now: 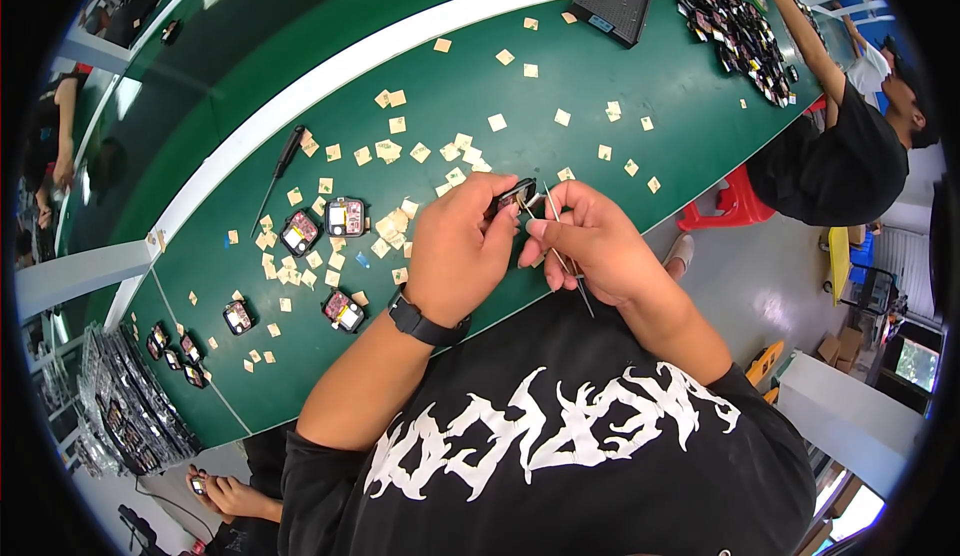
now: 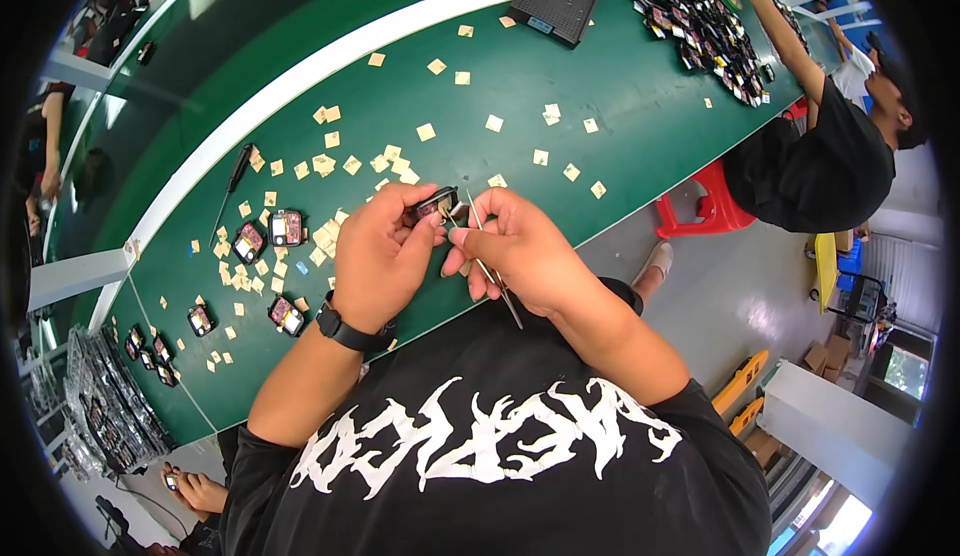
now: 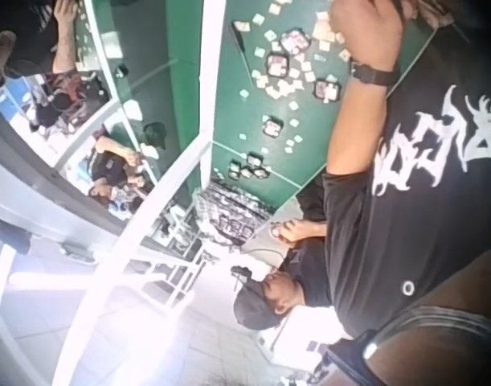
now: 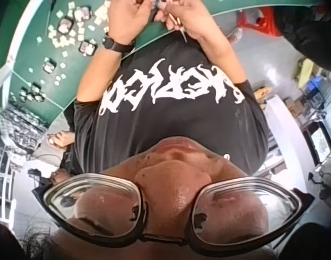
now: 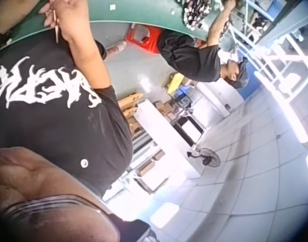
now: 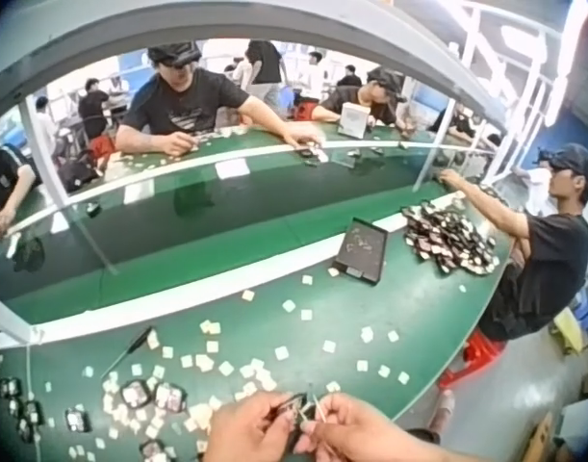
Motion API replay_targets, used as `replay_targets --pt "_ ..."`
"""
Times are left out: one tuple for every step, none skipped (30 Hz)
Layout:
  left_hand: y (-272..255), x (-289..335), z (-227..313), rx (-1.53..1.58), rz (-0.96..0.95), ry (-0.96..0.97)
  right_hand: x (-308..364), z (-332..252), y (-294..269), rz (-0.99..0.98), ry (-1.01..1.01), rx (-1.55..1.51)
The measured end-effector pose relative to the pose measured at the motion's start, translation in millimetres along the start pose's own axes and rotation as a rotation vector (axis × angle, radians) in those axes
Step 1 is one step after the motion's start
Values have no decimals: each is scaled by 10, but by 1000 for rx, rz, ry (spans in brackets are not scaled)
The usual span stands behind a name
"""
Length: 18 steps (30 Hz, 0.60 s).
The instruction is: Assembling electronic components for smartwatches on a production line workbench using tweezers.
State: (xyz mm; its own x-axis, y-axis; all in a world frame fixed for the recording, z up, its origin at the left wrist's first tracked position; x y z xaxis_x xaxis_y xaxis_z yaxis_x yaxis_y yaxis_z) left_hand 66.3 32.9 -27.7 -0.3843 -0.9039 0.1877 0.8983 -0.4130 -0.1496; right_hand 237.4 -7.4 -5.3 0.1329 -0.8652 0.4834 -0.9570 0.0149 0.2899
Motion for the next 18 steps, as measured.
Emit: replay_targets --pt "-7 0 -1 2 0 -1 -4 -3 -1 12 -6 -30" --pt "-15 2 6 -24 -6 26 -8 -4 0 24 -12 -59" --pt "-20 3 15 -49 -12 52 -9 6 17 24 -10 -57" --pt "-19 -2 37 -46 -12 52 -4 17 32 73 -44 -48" --pt "-17 -8 58 23 -20 5 4 29 41 121 -77 -39" --pt "-12 -15 64 93 -28 -42 14 62 49 121 -76 -36" --pt "-15 -16 62 94 -25 -43 22 95 59 120 -153 24" --pt "-19 -23 46 219 -30 -106 27 105 66 119 -230 83" --pt "-23 -29 31 345 -34 -170 29 101 74 116 -228 85" --pt "-36 -32 43 347 -32 -170 34 86 79 127 -242 188" --pt "-52 -33 61 386 -45 -208 39 76 82 138 -255 291" --pt "-64 -36 67 424 -57 -245 44 93 75 137 -254 293" --pt "-76 -42 69 428 -54 -244 52 102 56 139 -316 296" --pt "-89 -48 67 467 -56 -247 60 95 38 141 -378 299" --pt "-95 -50 66 506 -58 -250 66 77 24 139 -378 304" --pt "-97 -51 64 510 -53 -249 67 52 0 182 -395 238" --pt "-95 -53 66 524 -58 -235 66 26 -21 225 -412 173" --pt "-92 -53 67 538 -63 -220 50 -5 -34 221 -411 177"
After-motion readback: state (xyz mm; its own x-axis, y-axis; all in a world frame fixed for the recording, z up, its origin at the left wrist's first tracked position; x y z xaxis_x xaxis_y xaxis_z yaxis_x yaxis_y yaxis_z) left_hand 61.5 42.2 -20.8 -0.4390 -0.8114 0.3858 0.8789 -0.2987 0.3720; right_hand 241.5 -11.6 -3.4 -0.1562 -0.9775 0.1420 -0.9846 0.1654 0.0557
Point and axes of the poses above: each hand's wrist, its own x-axis away from the middle knuckle, its own y-axis out of the palm, z = x × y, the point moved 2 cm from there along -x, towards the middle knuckle, and after that the axes turned 8 degrees about -y, right-handed, at the moved point
